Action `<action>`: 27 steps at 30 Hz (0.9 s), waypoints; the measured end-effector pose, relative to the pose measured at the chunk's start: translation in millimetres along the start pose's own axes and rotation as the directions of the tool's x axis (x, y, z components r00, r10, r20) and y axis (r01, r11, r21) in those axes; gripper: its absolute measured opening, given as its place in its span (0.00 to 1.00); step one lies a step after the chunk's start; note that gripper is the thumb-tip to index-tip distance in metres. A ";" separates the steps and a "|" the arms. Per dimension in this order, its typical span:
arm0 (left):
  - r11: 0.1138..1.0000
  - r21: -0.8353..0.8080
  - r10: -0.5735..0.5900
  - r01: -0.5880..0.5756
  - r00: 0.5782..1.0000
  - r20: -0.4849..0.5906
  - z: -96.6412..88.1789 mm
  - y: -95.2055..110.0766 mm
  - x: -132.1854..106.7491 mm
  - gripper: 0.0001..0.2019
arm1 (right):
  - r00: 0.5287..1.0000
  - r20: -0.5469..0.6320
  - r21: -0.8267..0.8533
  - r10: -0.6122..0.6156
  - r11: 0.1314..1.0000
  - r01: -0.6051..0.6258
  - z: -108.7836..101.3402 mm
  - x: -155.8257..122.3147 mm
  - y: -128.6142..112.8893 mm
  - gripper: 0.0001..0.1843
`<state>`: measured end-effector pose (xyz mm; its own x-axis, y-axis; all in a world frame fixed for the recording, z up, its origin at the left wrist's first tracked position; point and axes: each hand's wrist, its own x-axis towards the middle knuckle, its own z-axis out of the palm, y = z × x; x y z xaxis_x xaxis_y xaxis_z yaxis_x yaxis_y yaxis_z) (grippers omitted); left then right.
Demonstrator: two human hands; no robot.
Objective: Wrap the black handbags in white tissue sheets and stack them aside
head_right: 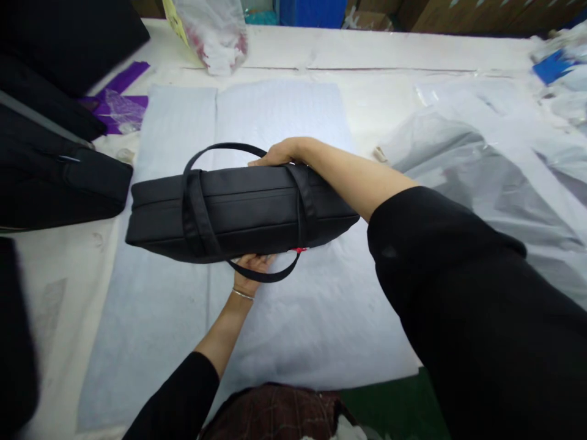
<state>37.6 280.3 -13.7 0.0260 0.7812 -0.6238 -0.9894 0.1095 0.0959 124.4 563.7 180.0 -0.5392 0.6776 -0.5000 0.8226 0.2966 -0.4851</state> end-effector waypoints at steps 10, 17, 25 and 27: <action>0.956 0.292 0.026 0.017 0.989 -0.145 -21.7 44.0 -50.1 0.12 | 0.804 -0.594 0.233 -0.019 0.953 0.195 2.4 -111.7 132.0 0.32; 0.801 0.593 0.252 -0.082 0.945 -0.210 -54.7 53.7 -107.1 0.18 | 0.766 -0.626 -0.048 0.145 0.973 -0.224 163.2 -137.8 248.5 0.27; 0.501 0.852 0.547 -0.155 0.819 -0.173 -59.2 81.1 -121.4 0.22 | 0.783 -0.600 -0.195 0.166 0.918 -0.345 203.9 -119.0 269.6 0.31; 0.399 0.890 0.661 -0.223 0.742 -0.110 -58.7 91.4 -122.0 0.19 | 0.785 -0.606 -0.189 0.129 0.935 -0.299 206.0 -127.4 268.0 0.34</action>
<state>-64.4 158.9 25.7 -0.6504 0.5845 -0.4851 -0.2728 0.4163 0.8673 376.4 418.2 -34.2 -0.2078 0.9780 -0.0203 0.9648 0.2015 -0.1687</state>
